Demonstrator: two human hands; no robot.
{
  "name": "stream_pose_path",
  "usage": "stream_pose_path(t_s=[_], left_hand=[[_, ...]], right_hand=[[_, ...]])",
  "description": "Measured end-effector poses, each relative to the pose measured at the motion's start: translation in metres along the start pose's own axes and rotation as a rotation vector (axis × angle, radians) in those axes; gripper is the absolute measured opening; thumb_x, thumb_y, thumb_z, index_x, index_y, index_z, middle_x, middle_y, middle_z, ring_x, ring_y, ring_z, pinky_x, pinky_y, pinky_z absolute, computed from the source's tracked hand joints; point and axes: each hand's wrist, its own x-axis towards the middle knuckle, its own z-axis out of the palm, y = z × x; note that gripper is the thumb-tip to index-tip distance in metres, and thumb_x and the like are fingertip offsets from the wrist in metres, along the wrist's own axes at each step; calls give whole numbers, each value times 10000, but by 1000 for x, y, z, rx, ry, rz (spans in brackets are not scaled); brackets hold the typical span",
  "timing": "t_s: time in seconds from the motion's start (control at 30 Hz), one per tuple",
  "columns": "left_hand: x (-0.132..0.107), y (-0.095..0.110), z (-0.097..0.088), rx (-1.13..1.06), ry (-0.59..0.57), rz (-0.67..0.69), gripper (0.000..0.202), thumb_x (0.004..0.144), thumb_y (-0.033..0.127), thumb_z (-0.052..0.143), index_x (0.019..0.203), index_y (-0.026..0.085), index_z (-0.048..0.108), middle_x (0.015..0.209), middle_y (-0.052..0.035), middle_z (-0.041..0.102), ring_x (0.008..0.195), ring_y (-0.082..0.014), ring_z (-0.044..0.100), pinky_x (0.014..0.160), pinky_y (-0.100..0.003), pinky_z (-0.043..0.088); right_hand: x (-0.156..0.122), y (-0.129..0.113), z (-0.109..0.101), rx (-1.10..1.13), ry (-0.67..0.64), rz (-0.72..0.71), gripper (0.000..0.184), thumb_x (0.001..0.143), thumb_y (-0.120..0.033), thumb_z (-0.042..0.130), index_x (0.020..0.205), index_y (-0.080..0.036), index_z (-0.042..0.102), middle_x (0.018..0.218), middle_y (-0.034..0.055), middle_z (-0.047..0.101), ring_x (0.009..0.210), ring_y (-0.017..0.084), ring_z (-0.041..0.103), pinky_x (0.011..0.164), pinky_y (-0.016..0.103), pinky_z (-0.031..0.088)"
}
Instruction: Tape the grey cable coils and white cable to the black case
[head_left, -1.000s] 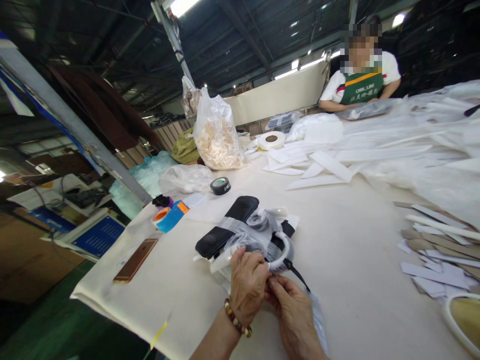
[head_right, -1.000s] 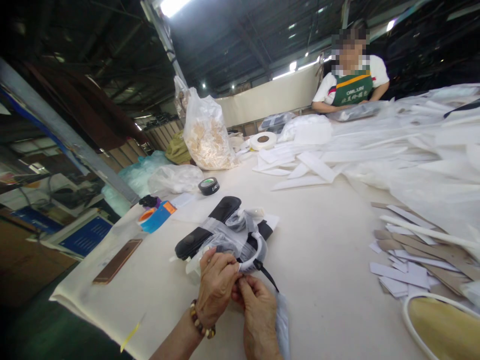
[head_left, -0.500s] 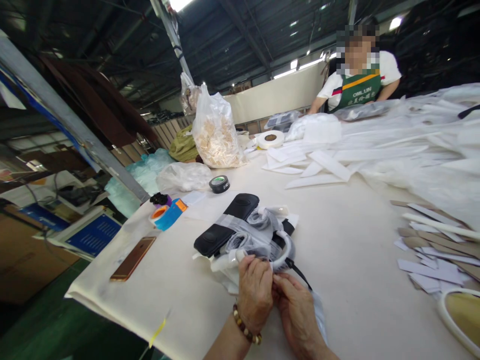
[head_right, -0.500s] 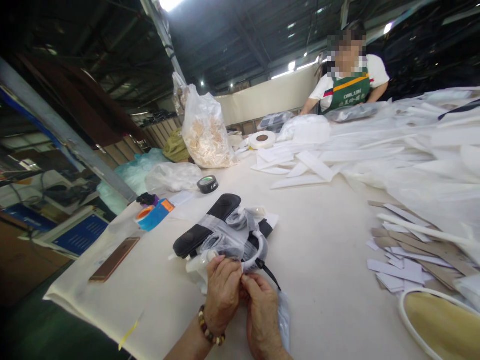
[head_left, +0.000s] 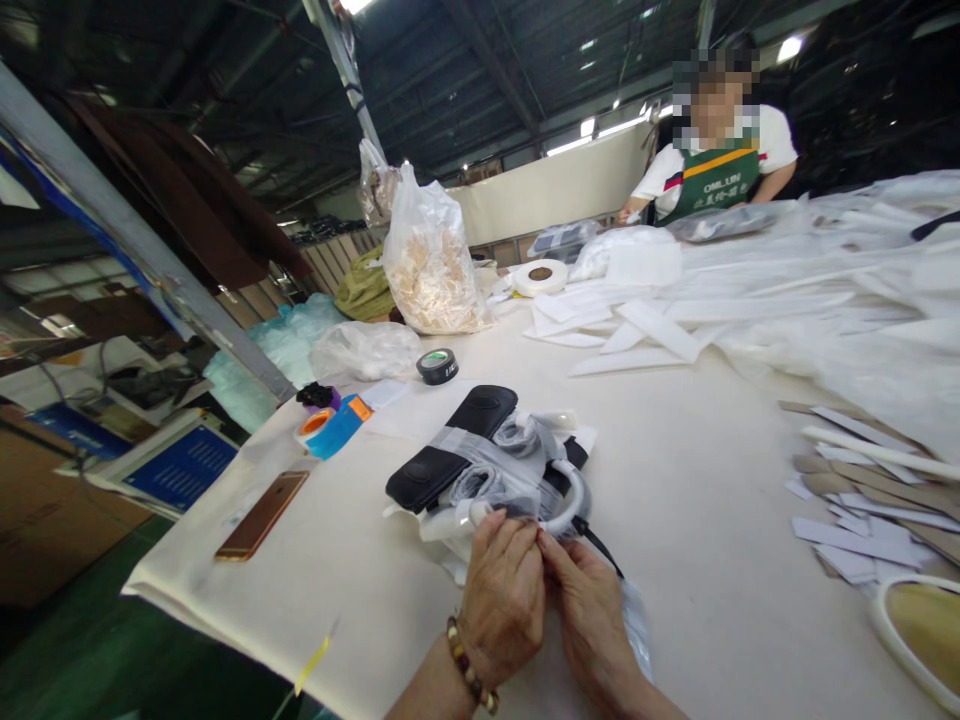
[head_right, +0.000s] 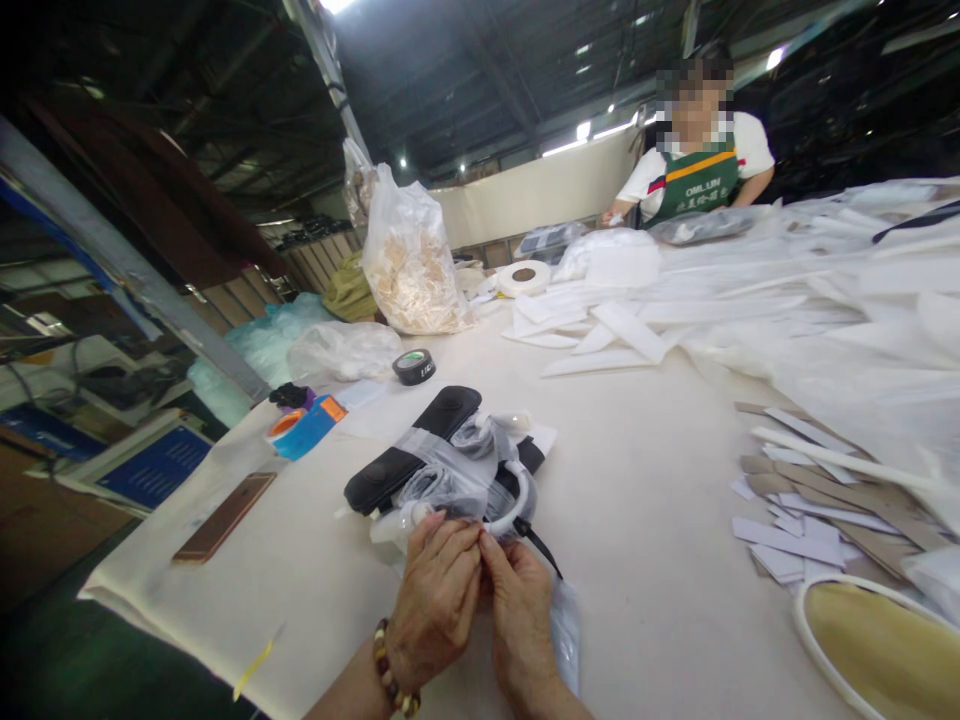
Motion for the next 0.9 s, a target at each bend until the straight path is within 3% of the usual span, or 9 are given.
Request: stream_pose_path(t_s=[0.13,0.23,0.3,0.37,0.5,0.67,0.77,0.9], left_hand=[[14,-5,-18,158,-76,7,236,853,85,339,862,145,567,925,-44,635,964,-207,529,955,-446,276],[21,-2,-27,410,-165,-12,219,849,59,366,919,125,563,893,-58,623,888,-228,548,785,-415,400],[20,4,-25,436,-246,3,195,835,54,395,915,113,562,830,-57,615,764,-218,559,684,-382,449],[15,10,-19,384,-266,23,235,816,25,380,967,85,550,842,-75,621,698,-201,563,607,-335,477],[7,14,-3,307,-242,-60,368,786,-38,330,1109,42,486,999,-121,621,769,-174,593,567,-244,497],[25,6,-4,240,-429,-212,311,834,73,451,1128,148,517,1076,-77,614,848,-234,580,642,-340,515],[42,2,-11,39,-570,-339,226,847,102,461,1025,175,580,1038,-61,628,847,-231,587,654,-328,488],[55,-8,-13,-123,-616,-369,154,849,124,481,845,189,620,864,-12,646,763,-159,594,632,-241,441]], right_hand=[[8,4,-1,-117,19,-91,363,553,-506,719,530,-178,566,453,-33,542,441,107,431,461,241,333],[9,3,-1,-175,25,-120,366,581,-514,692,515,-182,554,423,-27,529,416,110,422,453,248,326],[9,1,-2,-190,10,-130,354,581,-508,689,533,-181,562,446,-30,532,430,112,423,455,248,332],[8,0,-3,-186,-12,-136,341,574,-503,686,565,-181,575,499,-26,552,474,122,444,471,249,355],[7,-4,-4,-180,-12,-134,344,551,-504,682,593,-176,586,549,-10,574,525,137,472,495,256,389],[8,-7,0,-194,51,-136,366,560,-515,663,493,-185,517,449,-37,477,440,99,383,431,234,323],[10,-7,0,-197,59,-139,377,553,-523,658,474,-189,500,428,-37,466,425,98,380,427,235,313],[13,-3,-2,-201,65,-140,406,555,-569,640,491,-191,504,428,-25,492,418,106,399,430,242,311]])
